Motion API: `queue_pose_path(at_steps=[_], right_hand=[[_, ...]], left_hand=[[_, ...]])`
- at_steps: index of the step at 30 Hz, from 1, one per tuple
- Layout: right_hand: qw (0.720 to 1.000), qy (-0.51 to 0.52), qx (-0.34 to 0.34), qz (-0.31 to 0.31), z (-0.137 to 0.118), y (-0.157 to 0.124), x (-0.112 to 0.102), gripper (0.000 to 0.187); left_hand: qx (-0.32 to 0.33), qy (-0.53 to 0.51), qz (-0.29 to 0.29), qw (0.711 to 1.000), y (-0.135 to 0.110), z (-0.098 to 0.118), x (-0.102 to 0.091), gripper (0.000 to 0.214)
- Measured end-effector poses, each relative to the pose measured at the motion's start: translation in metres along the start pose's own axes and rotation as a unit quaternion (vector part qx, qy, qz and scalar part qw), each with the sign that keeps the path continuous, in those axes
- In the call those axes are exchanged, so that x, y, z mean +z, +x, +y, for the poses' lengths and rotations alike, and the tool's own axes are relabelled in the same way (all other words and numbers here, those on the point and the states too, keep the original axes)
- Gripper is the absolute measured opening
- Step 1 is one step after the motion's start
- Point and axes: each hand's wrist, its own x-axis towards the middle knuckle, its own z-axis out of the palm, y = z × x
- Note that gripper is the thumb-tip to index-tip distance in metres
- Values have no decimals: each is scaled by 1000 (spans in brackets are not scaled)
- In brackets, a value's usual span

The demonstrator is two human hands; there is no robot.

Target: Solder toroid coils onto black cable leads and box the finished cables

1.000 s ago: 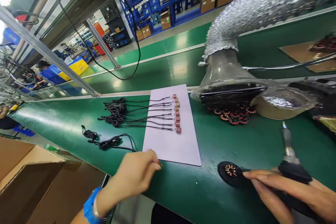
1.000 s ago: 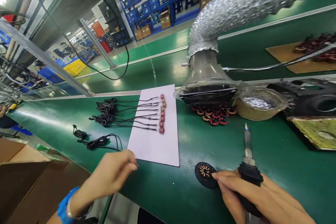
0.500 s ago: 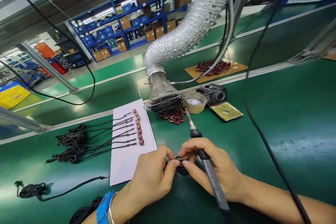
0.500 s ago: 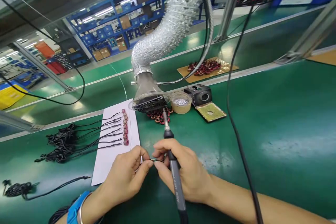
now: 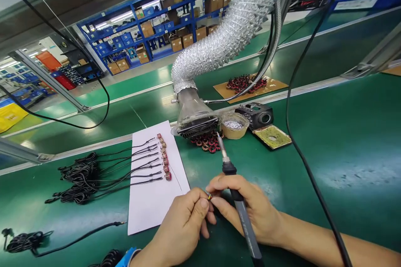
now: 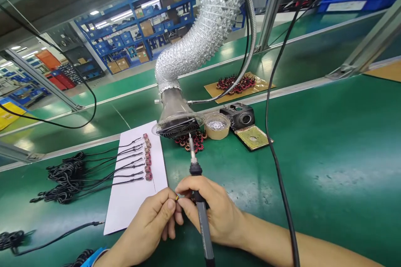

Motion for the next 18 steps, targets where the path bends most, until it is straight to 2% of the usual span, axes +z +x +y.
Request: queue_pose_path(at_steps=[4, 7, 13, 18], right_hand=[[997, 14, 76, -11, -2, -4, 0, 29], [994, 37, 103, -5, -2, -7, 2, 30], [989, 51, 139, -9, -1, -7, 4, 34], [984, 67, 164, 3, -3, -6, 8, 37]], left_hand=[[15, 75, 35, 996, 2, -3, 2, 34], [12, 104, 48, 993, 5, -4, 2, 30], [34, 105, 58, 992, 7, -10, 4, 25], [52, 81, 96, 991, 6, -15, 12, 23]])
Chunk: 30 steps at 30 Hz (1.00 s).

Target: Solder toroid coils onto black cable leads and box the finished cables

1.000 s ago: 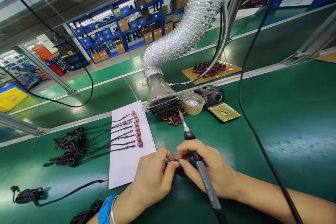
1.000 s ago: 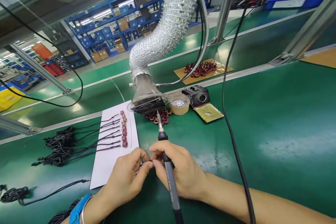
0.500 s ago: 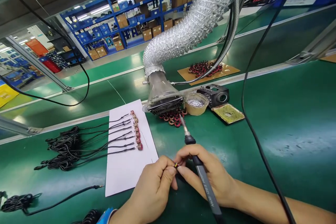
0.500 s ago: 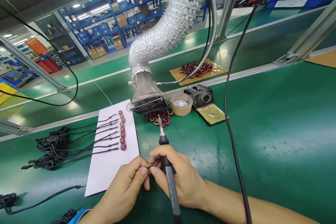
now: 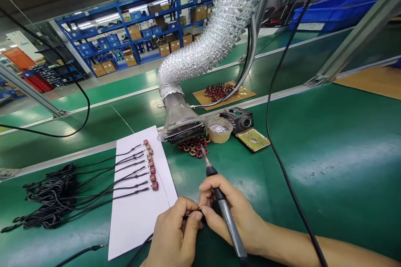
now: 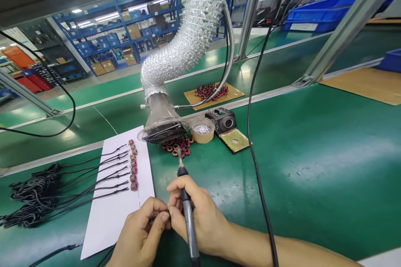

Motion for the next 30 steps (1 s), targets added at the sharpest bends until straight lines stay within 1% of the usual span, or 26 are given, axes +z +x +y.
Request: queue_pose_path(at_steps=[2, 4, 6, 8, 11, 14, 16, 19, 22, 24, 28, 30], right_hand=[[999, 6, 4, 31, 1, -3, 5, 30], [998, -2, -9, 70, 4, -6, 12, 23], [995, -11, -22, 101, 7, -9, 18, 20], [993, 3, -20, 114, 11, -12, 22, 20], [993, 31, -4, 116, 14, -14, 25, 20], [994, 14, 8, 106, 12, -14, 23, 21], [996, 10, 6, 87, 8, -13, 20, 22], [998, -6, -32, 51, 2, -8, 11, 22], [995, -34, -75, 58, 2, -4, -1, 26], [995, -24, -78, 59, 4, -2, -6, 27], [996, 8, -91, -8, 7, 0, -8, 29], [994, -2, -108, -24, 8, 0, -8, 29]], left_hand=[[-17, -68, 6, 997, -1, 0, 4, 27], [-53, -147, 4, 988, -2, 0, 8, 32], [-79, -193, 3, 978, -3, 0, 10, 36], [-80, -200, 13, 976, -4, 0, 10, 36], [-74, -190, 22, 979, -5, -2, 11, 34], [-77, -194, 31, 977, -6, -4, 12, 32], [-67, -215, 21, 974, -4, -4, 10, 33], [-52, -251, -11, 967, 1, -3, 4, 35], [-71, -260, -29, 963, 7, -1, -3, 40], [-84, -258, -44, 961, 9, -1, -6, 42], [-80, -246, -71, 963, 11, 0, -9, 43], [-82, -233, -91, 965, 10, -1, -9, 41]])
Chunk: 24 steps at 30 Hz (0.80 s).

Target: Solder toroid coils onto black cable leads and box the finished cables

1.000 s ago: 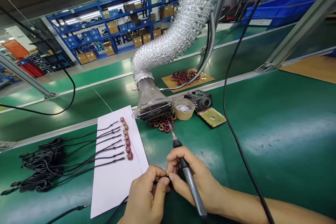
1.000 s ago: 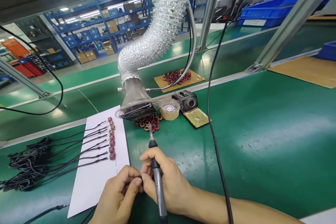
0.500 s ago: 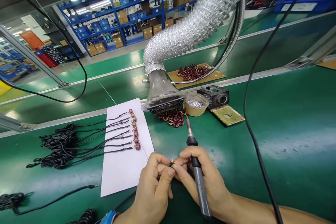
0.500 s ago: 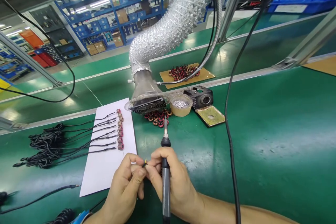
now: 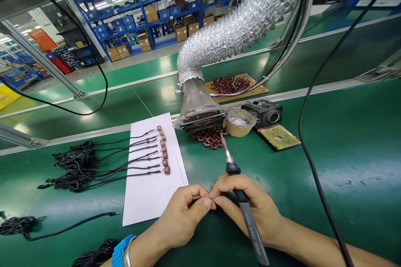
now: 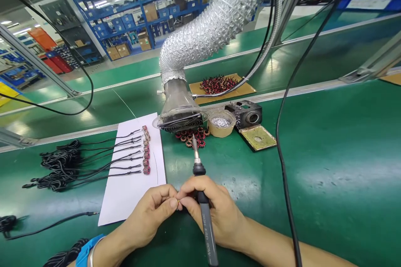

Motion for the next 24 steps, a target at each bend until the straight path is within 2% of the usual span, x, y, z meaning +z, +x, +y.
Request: queue_pose_path(at_steps=[4, 7, 9, 13, 18, 24], right_hand=[[994, -86, -58, -17, 1, -4, -1, 34], [983, -138, -120, -28, 0, -7, -4, 38], [978, -157, -137, -34, -3, -5, -5, 38], [979, -160, -124, -34, -11, 3, -1, 37], [978, -171, -95, -77, -15, 9, 7, 29], [983, -141, -45, -110, -15, 11, -11, 23]], left_hand=[[-37, 24, -28, 999, -2, -3, 0, 34], [-43, 50, -20, 998, -4, -5, 0, 28], [-45, 78, -16, 996, -5, -4, 1, 26], [-26, 167, 3, 986, -6, 1, 4, 21], [7, 235, 2, 972, -10, 9, 9, 20], [20, 249, -1, 968, -10, 18, 2, 16]])
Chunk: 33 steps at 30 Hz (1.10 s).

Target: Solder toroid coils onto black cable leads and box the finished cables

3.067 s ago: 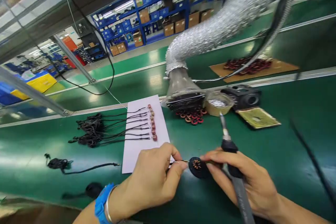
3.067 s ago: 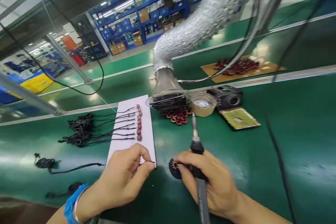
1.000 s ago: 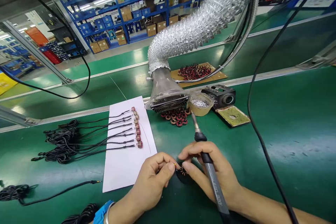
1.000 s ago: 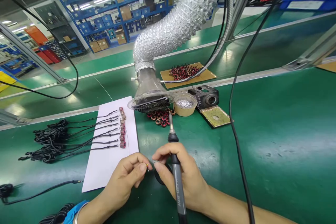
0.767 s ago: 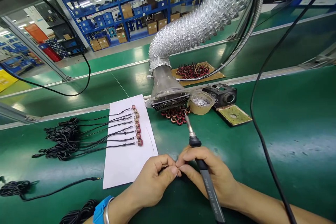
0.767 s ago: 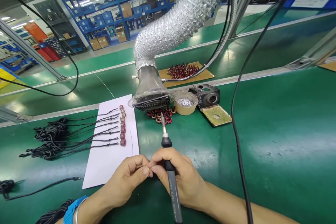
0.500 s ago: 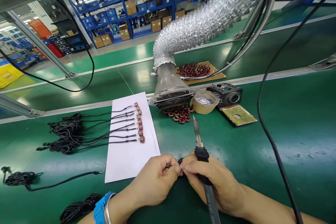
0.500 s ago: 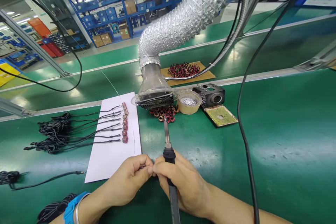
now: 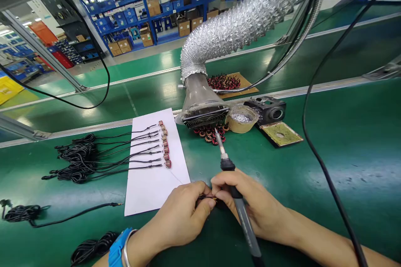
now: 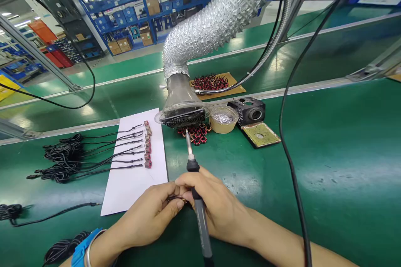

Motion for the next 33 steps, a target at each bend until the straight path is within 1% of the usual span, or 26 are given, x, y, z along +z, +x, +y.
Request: queue_pose_path(at_steps=[2, 4, 7, 10, 14, 18, 22, 25, 29, 33], right_hand=[[999, 28, 10, -18, 3, 0, -6, 22], [999, 42, -2, -31, 6, 0, -8, 21], [999, 34, -28, -25, 9, -2, -8, 20], [998, 28, -46, -18, 9, -4, -6, 22], [999, -1, -54, 11, 9, -6, -5, 26], [998, -38, -46, 35, 9, -9, -1, 30], [996, -66, -30, 52, 6, -14, 5, 30], [994, -73, -33, 69, 4, -18, 11, 30], [995, -72, -30, 57, 6, -22, 16, 33], [996, -68, -28, 57, 9, -17, 12, 33]], left_hand=[[-6, -27, -28, 999, 1, -2, -3, 16], [-23, -69, -58, 996, 2, -6, -4, 18], [-49, -143, -74, 986, 4, -10, -3, 19], [-60, -179, -68, 980, 6, -12, -2, 17], [-67, -178, -47, 981, 7, -14, -1, 17], [-67, -185, -34, 980, 8, -16, -1, 16], [-65, -178, -31, 981, 8, -15, 0, 15], [-68, -178, -32, 981, 8, -14, 1, 18], [-71, -187, -30, 979, 9, -15, 2, 20], [-78, -194, -24, 978, 10, -19, 4, 15]])
